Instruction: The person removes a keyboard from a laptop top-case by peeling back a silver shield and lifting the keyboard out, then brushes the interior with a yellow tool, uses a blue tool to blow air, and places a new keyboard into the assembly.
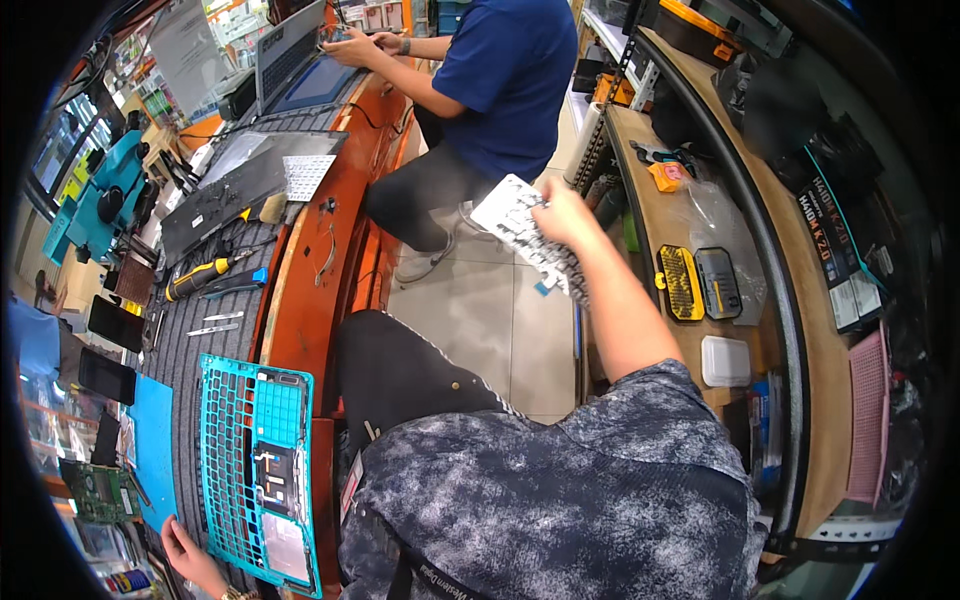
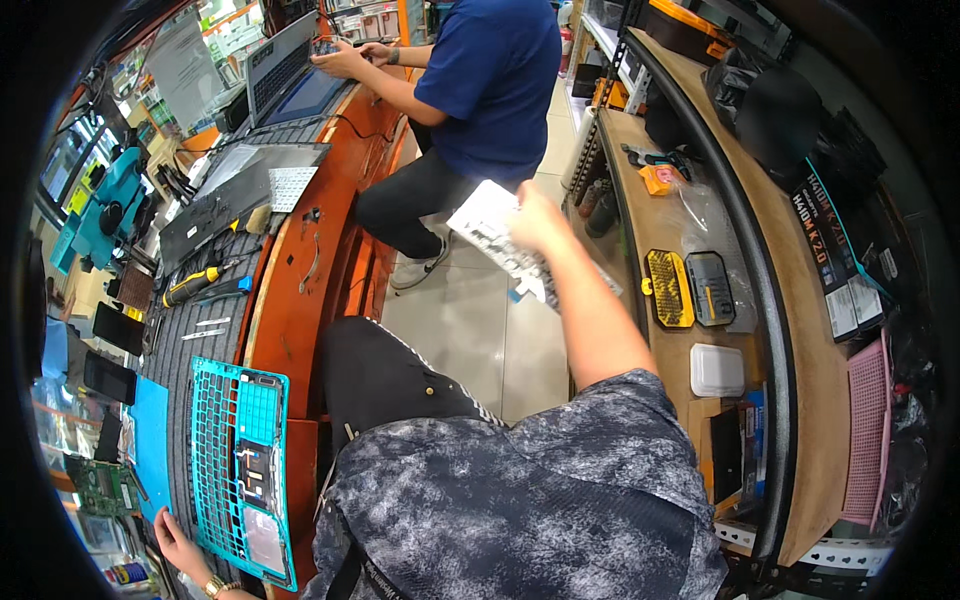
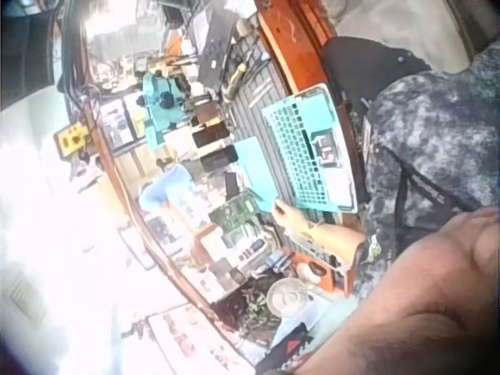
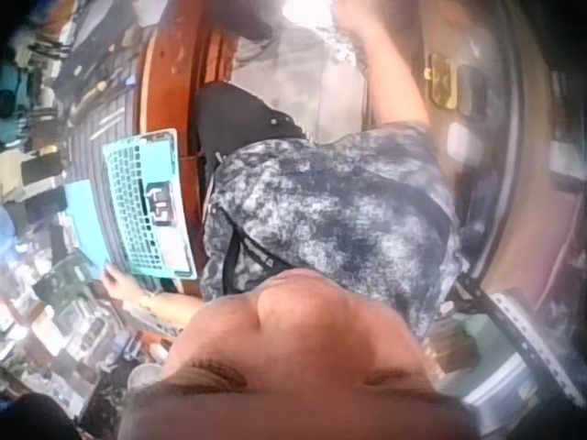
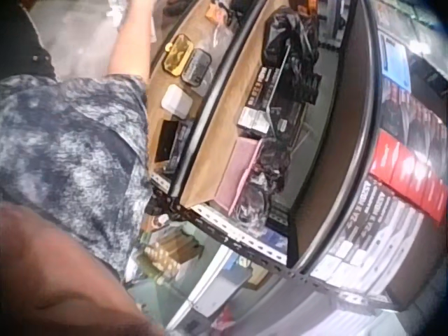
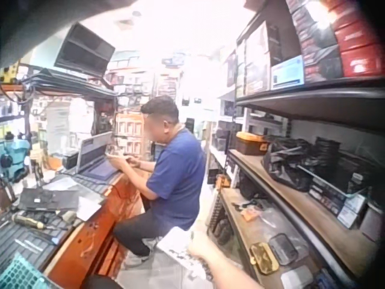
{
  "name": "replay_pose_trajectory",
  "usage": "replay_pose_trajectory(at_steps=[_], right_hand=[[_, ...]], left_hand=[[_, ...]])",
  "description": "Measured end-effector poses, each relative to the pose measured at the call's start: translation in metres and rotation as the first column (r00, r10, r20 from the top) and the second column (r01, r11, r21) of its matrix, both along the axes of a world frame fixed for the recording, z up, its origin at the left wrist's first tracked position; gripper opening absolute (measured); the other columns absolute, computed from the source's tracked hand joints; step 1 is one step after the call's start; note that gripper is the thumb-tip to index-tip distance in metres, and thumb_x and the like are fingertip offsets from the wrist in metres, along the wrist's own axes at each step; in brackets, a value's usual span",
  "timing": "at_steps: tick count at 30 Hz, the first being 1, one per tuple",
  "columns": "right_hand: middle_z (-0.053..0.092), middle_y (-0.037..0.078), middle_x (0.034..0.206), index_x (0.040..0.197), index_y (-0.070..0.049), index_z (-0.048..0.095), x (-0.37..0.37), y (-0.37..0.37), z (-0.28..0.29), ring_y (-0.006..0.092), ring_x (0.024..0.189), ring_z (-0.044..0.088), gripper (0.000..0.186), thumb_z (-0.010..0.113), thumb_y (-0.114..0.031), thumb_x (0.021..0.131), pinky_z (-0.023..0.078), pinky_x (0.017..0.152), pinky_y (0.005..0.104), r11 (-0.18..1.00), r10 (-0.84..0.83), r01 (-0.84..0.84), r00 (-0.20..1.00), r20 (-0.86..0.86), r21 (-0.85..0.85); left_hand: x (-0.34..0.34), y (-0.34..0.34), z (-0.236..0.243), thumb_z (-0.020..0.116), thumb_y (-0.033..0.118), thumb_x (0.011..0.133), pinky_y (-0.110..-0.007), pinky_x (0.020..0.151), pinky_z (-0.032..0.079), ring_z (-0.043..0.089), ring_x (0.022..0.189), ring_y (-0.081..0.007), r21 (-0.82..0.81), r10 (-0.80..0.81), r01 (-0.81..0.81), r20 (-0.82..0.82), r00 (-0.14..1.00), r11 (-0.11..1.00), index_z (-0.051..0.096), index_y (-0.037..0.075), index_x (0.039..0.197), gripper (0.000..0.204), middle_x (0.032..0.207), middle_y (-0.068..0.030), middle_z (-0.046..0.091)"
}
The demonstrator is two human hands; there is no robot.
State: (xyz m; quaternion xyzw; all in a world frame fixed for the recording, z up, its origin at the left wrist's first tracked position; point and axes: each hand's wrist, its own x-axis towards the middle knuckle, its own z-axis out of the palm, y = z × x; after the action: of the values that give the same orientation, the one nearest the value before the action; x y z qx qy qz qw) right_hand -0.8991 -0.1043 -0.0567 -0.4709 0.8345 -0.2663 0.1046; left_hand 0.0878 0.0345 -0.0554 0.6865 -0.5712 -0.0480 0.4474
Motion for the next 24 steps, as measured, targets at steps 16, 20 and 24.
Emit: replay_pose_trajectory(at_steps=[16, 20, 24], right_hand=[[0.07, 0.037, 0.152, 0.149, 0.004, 0.071, -0.323, 0.216, -0.087, 0.0522, 0.144, 0.067, 0.079, 0.075, -0.06, 0.104, 0.054, 0.12, 0.0588, 0.747, -0.597, 0.647, 0.754, -0.274, 0.154], [0.061, 0.035, 0.165, 0.163, 0.007, 0.06, -0.375, 0.313, -0.058, 0.0516, 0.155, 0.059, 0.094, 0.077, -0.063, 0.102, 0.048, 0.128, 0.0572, 0.629, -0.714, 0.775, 0.609, -0.345, 0.065], [0.06, 0.034, 0.167, 0.161, 0.008, 0.061, -0.316, 0.315, -0.065, 0.0501, 0.158, 0.056, 0.082, 0.061, -0.059, 0.113, 0.046, 0.129, 0.0626, 0.531, -0.417, 0.793, 0.552, -0.722, 0.299]], left_hand=[[0.013, 0.061, 0.04, 0.064, 0.021, 0.123, -0.036, 0.109, 0.057, 0.071, 0.118, -0.0185, 0.127, 0.074, -0.074, 0.007, 0.997, 0.989, 0.073, -0.009, 0.137, 0.034, 0.13, -0.012, 0.078], [-0.013, 0.047, -0.008, 0.068, 0.021, 0.121, -0.03, 0.09, 0.056, 0.07, 0.103, -0.0119, 0.229, 0.136, -0.125, -0.035, 0.99, 0.965, 0.077, -0.005, 0.129, 0.029, 0.113, -0.0041, 0.078], [-0.089, 0.048, 0.046, 0.071, 0.018, 0.117, -0.027, 0.083, 0.051, 0.066, 0.095, -0.0096, 0.112, 0.025, -0.019, -0.051, 0.998, 0.994, 0.078, -0.003, 0.125, 0.023, 0.109, -0.0023, 0.077]])
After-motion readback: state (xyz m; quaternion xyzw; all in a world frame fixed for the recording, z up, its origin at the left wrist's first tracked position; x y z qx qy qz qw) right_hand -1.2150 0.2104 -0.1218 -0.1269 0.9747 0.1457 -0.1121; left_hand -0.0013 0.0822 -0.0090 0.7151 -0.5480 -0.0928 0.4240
